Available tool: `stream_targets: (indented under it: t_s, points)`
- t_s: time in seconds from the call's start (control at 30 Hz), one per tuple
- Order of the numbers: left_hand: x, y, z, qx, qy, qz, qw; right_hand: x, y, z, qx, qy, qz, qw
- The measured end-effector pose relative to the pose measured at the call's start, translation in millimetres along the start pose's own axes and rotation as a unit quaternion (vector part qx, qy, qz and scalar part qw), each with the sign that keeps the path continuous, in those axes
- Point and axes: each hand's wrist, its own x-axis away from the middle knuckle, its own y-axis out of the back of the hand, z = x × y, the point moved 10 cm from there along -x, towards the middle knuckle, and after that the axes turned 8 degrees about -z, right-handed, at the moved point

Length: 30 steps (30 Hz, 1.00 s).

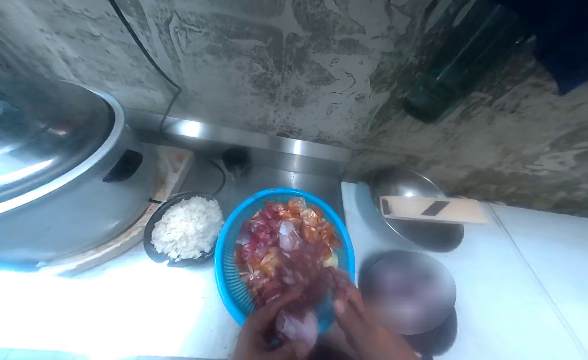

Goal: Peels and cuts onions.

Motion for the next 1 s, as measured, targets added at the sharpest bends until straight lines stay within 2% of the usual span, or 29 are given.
stream_targets:
  t_s: [0.17,0.3,0.43,0.6,0.73,0.87,1.0]
  points:
    - [-3,5,4,-0.025,0.027,-0.044,0.998,22,-22,39,0.16,0.117,0.101,0.975]
    - [-6,2,9,-0.082,0.035,-0.015,0.996,26,-36,42,0.207,0.146,0.159,0.954]
    - [1,3,12,-0.051,0.091,-0.001,0.995,22,-34,37,0.204,0.142,0.122,0.961]
    - [-4,3,5,-0.076,0.042,0.035,0.996,14,-33,28,0.078,0.135,0.099,0.983]
    - [-7,0,2,-0.063,0.01,0.058,0.996,5,-28,22,-0.014,0.086,0.077,0.993]
    - [-5,0,4,0.0,0.006,0.056,0.998,-3,-16,10,-0.058,0.036,0.012,0.998]
    - [-4,6,7,0.049,0.002,0.024,0.999,-8,-8,-2,-0.052,-0.007,-0.052,0.997]
